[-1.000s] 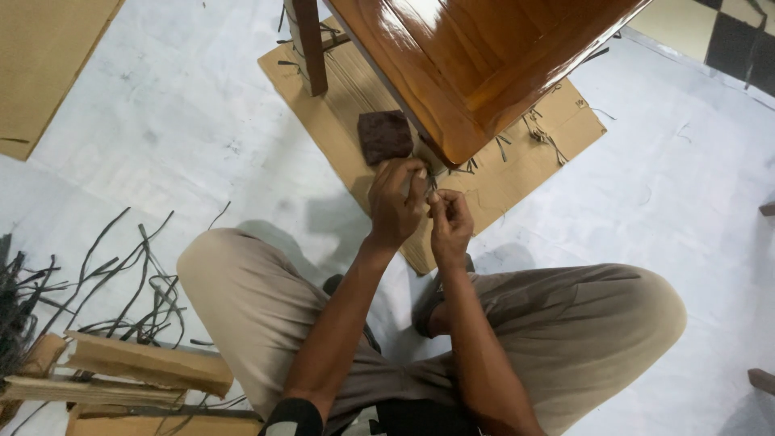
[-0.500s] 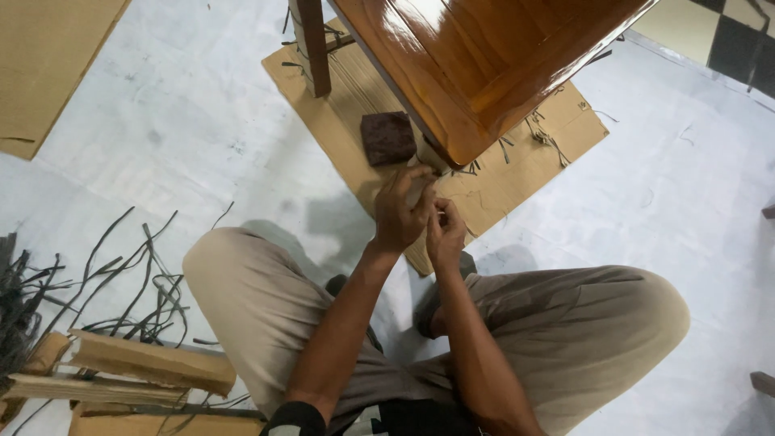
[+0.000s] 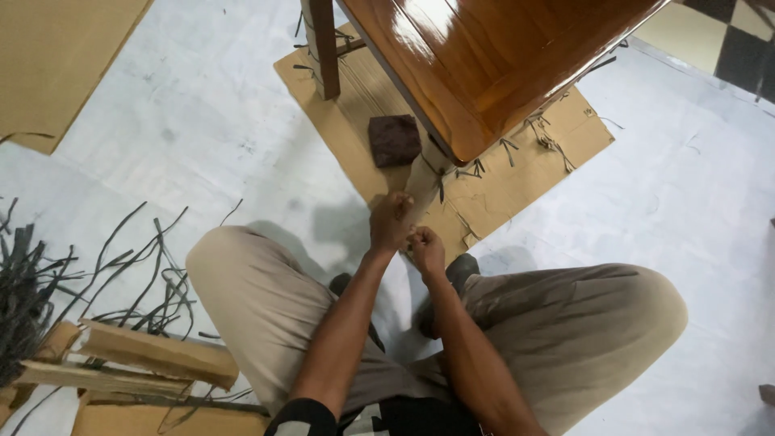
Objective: The recorder is wrapping the legs of a wooden chair with protective padding and securing it with string.
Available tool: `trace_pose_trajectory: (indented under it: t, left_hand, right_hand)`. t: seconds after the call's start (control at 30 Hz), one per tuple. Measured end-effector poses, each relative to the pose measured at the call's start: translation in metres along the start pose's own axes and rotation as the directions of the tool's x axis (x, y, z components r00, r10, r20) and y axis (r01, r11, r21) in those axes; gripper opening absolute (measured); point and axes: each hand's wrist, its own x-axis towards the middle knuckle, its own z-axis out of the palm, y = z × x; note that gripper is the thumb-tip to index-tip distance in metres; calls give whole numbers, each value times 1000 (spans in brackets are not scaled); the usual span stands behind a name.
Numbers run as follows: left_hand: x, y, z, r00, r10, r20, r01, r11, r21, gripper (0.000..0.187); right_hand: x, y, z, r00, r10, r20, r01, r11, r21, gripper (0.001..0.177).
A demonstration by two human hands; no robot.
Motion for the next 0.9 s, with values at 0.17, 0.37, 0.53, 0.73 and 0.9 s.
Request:
trace_pose_trajectory:
  t: [0.17, 0.37, 0.53, 0.73, 0.9]
  left_hand:
    - [-4, -100, 22, 978, -142, 154, 107, 971, 215, 36]
    - [-25, -165, 35, 932, -268, 245, 163, 913, 375, 32]
    - [-27, -135, 13, 939, -229, 255, 125, 921, 369, 34]
    - [-28, -172, -1, 936, -315, 157, 250, 909, 333, 34]
    - [-56, -153, -26, 902, -431, -13, 427, 888, 173, 32]
  right_hand:
    - [-3, 15, 12, 987, 141, 70, -135, 987, -85, 19]
    - [-17, 28, 22, 977, 180, 118, -155, 969, -194, 25]
    - [-22, 17, 34, 974, 136, 182, -66, 937, -344, 32]
    - [-36, 3, 60, 958, 110, 266, 8, 912, -409, 41]
    - [-61, -13, 82, 921, 186, 343, -38, 918, -395, 41]
